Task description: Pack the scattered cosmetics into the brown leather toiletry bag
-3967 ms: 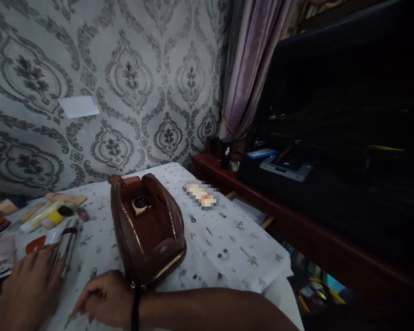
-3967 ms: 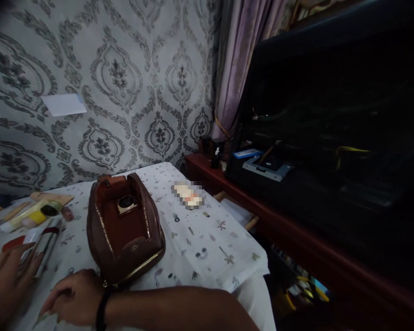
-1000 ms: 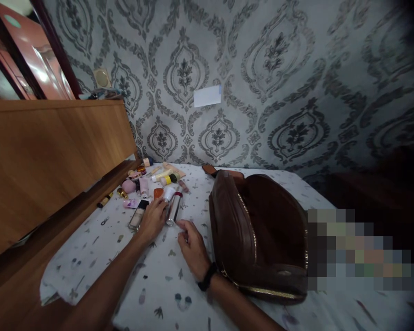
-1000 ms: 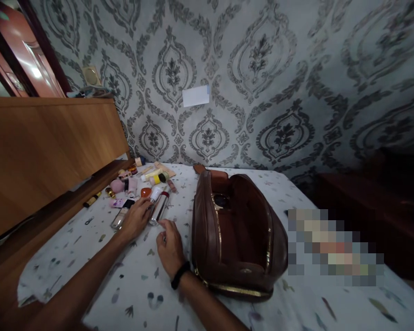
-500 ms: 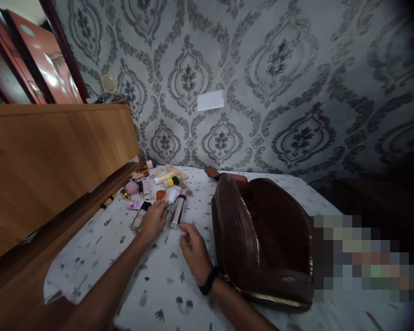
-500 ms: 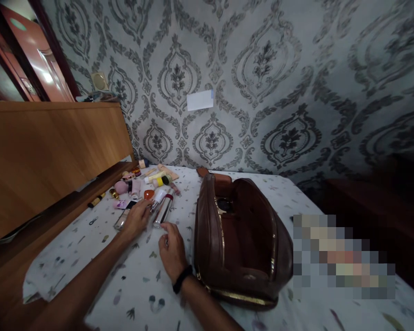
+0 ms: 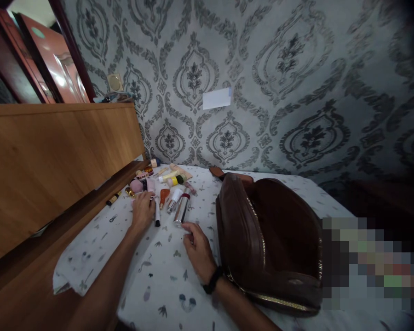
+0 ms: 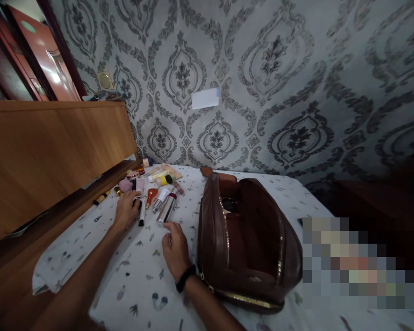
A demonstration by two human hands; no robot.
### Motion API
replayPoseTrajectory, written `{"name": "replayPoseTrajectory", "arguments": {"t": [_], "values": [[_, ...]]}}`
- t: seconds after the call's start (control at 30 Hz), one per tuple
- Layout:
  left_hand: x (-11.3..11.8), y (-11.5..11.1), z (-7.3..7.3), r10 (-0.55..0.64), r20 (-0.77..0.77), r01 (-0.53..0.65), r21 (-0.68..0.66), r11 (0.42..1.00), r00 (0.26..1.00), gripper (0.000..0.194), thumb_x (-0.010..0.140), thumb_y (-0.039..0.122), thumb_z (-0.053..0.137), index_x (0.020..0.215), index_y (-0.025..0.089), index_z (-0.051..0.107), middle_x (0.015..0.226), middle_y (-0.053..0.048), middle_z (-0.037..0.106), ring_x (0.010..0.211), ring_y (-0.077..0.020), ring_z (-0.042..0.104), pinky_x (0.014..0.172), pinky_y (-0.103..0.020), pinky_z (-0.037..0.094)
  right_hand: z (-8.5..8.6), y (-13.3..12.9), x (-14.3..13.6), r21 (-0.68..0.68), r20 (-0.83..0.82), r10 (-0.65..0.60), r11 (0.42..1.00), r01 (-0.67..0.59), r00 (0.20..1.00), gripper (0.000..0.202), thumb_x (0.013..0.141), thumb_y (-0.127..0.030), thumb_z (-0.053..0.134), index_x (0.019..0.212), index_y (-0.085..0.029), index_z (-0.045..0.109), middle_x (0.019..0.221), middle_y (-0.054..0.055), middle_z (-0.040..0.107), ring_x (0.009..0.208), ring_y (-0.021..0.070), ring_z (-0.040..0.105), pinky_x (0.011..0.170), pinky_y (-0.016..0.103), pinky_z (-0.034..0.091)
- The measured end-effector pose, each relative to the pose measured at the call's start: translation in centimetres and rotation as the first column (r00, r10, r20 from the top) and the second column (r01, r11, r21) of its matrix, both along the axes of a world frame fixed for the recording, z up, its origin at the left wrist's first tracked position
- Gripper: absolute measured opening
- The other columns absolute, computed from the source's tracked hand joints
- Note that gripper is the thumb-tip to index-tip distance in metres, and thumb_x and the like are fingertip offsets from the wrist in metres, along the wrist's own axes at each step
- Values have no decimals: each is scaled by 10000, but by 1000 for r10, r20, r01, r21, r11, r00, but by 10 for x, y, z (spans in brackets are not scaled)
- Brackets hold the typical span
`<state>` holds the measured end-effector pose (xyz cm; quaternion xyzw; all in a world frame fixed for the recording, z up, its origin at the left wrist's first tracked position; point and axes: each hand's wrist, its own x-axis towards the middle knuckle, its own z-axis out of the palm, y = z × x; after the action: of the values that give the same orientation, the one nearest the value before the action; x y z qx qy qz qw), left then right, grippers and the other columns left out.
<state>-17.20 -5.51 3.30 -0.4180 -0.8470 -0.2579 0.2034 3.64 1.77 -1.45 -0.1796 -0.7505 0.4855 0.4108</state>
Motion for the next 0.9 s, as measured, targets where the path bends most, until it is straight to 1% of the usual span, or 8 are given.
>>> {"name": "replayPoseTrajectory", "arguments": {"t": [0.2, 0.3, 0.47, 0.57, 0.63, 0.7, 0.8, 0.9], "values": [[12, 5, -5, -116, -45, 104, -198, 975, 992, 274, 939, 251, 464, 1110, 207, 674, 1195, -111, 652, 1227, -320, 460, 1006, -487, 378, -1, 0, 0, -1, -2, 3, 1000, -3, 1000, 302, 770, -99, 462, 977, -200, 656, 990, 62, 684, 937, 203, 656, 791, 323, 538], [13, 6, -8, -179, -39, 161, -282, 946, 983, 301, 956, 253, 453, 1184, 222, 648, 1225, -107, 653, 1254, -304, 455, 1030, -486, 354, -1, 1, -1, 6, 8, 11, 1000, -11, 1000, 294, 776, -101, 452, 967, -196, 655, 1011, 73, 677, 958, 207, 652, 798, 327, 537], [13, 3, -6, -217, 15, 212, -283, 935, 976, 299, 961, 256, 449, 1175, 247, 658, 1172, -94, 678, 1188, -274, 512, 976, -439, 379, -2, 2, 0, 22, -6, 6, 1000, -5, 1000, 296, 756, -90, 459, 935, -206, 664, 1019, 69, 686, 976, 212, 655, 831, 342, 535], [14, 7, 0, -192, 13, 189, -252, 949, 981, 296, 962, 262, 434, 1143, 240, 667, 1102, -88, 689, 1106, -263, 542, 934, -412, 400, -3, 1, -1, 17, -21, 2, 1000, -1, 1000, 300, 747, -85, 462, 927, -212, 666, 1018, 70, 690, 986, 216, 659, 836, 347, 538], [11, 17, 7, -152, -5, 144, -276, 950, 988, 303, 962, 257, 415, 1140, 225, 658, 1091, -92, 686, 1083, -265, 550, 927, -407, 406, -3, 1, -1, 13, -24, 4, 1000, -4, 1000, 295, 754, -90, 463, 929, -216, 664, 1028, 72, 691, 1000, 220, 660, 834, 349, 541], [5, 34, 15, -125, -21, 112, -310, 944, 992, 313, 957, 247, 410, 1175, 202, 629, 1135, -105, 674, 1111, -275, 542, 936, -408, 406, -5, 0, -2, 9, -25, 1, 1000, 0, 1000, 289, 760, -98, 461, 930, -218, 662, 1043, 77, 690, 1009, 223, 662, 835, 352, 543], [-10, 71, 25, -115, -32, 98, -331, 938, 993, 324, 940, 222, 426, 1220, 160, 577, 1227, -134, 637, 1179, -287, 509, 959, -414, 398, -7, 0, -2, 7, -9, -10, 1000, 10, 1000, 289, 763, -105, 455, 934, -213, 662, 1066, 89, 688, 1031, 230, 661, 848, 357, 542], [-22, 107, 25, -112, -28, 94, -361, 928, 993, 310, 928, 177, 418, 1205, 143, 554, 1245, -153, 620, 1182, -279, 505, 955, -409, 400, -8, 0, -1, 10, 7, -16, 1000, 16, 1000, 296, 772, -104, 448, 942, -213, 665, 1091, 93, 684, 1065, 232, 651, 877, 360, 533]]}}
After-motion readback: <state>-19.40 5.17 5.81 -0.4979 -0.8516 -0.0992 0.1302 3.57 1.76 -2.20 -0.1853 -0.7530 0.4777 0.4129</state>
